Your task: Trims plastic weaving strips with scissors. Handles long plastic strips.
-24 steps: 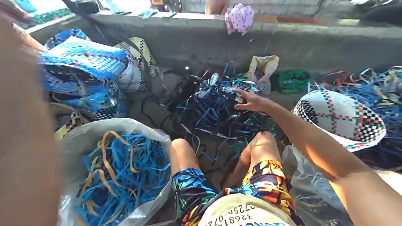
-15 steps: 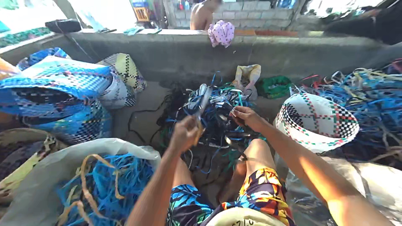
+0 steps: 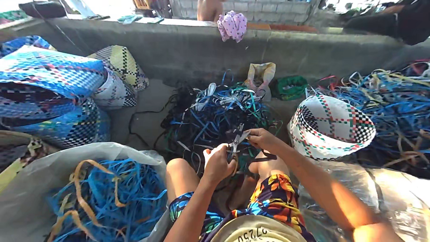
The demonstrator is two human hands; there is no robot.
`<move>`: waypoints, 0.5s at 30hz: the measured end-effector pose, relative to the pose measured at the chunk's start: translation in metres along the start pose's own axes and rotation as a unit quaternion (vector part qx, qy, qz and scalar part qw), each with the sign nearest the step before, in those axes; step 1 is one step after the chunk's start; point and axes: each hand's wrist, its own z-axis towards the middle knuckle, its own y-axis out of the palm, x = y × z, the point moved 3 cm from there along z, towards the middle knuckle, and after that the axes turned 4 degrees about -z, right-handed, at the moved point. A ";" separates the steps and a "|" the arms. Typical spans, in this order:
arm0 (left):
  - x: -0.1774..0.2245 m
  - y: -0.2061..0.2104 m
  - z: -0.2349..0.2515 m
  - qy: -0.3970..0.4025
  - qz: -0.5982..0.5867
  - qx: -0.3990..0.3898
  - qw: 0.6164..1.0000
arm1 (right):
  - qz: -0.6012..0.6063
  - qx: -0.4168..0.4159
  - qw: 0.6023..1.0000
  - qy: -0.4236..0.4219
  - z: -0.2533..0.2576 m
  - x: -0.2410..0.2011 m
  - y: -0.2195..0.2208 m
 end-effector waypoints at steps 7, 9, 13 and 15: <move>-0.004 -0.006 -0.008 -0.031 0.018 -0.074 0.997 | 0.016 -0.031 0.999 0.006 0.004 -0.009 0.005; -0.005 -0.007 -0.011 -0.052 -0.018 -0.094 0.994 | 0.001 -0.031 1.000 0.002 0.008 -0.007 0.005; -0.008 -0.003 -0.016 -0.064 -0.056 -0.103 0.991 | -0.030 -0.012 0.999 -0.006 0.011 -0.005 0.007; -0.012 0.002 -0.021 -0.054 -0.089 -0.098 0.990 | -0.044 0.006 0.999 -0.008 0.012 -0.003 0.006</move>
